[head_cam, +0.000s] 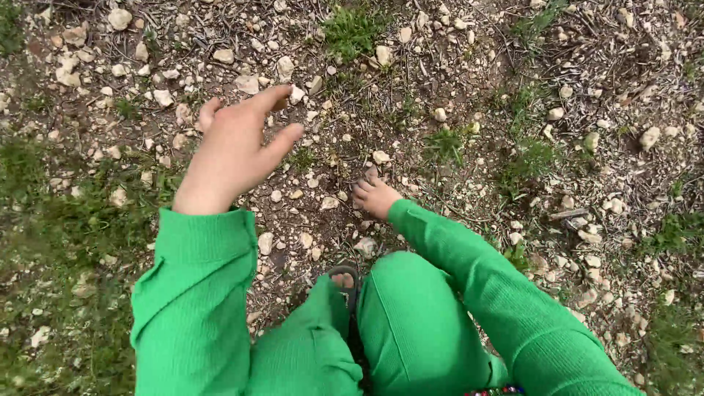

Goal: Pulling small weeds and plants out of a rocky patch of ground by hand.

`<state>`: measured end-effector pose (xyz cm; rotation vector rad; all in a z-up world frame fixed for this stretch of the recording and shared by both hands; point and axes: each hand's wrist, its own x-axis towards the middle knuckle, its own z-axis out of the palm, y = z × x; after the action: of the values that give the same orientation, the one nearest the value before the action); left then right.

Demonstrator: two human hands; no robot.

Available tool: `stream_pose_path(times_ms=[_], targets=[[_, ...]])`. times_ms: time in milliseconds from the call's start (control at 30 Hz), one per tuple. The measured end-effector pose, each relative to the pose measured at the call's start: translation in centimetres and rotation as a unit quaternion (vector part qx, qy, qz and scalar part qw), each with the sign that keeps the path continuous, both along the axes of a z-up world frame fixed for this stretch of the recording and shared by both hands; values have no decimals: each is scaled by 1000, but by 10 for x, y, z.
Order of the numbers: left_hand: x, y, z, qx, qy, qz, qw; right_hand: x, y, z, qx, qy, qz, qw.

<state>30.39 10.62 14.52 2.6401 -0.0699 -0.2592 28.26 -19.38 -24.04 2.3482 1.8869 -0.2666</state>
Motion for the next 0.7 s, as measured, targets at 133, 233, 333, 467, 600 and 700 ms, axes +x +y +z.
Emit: stream_pose_path(times_ms=[133,233,333,467,600,700], targets=[[15,-36,-50,-149,114,-26,982,0,3,-26,166,-80,-84,979],[17,-40,-81,-136,165,-39,976,-6,-3,-29,123,-60,-146,980],[24,-44,-92,-215,117,14,970,-11,-8,-42,124,-48,-147,980],[28,-54,-126,-279,72,56,956,-5,-20,-54,153,19,-156,976],[20,-64,-164,-299,60,79,949,8,-20,-37,69,-12,-146,987],[13,-72,-218,-300,84,87,946,12,-22,-24,100,66,-206,971]])
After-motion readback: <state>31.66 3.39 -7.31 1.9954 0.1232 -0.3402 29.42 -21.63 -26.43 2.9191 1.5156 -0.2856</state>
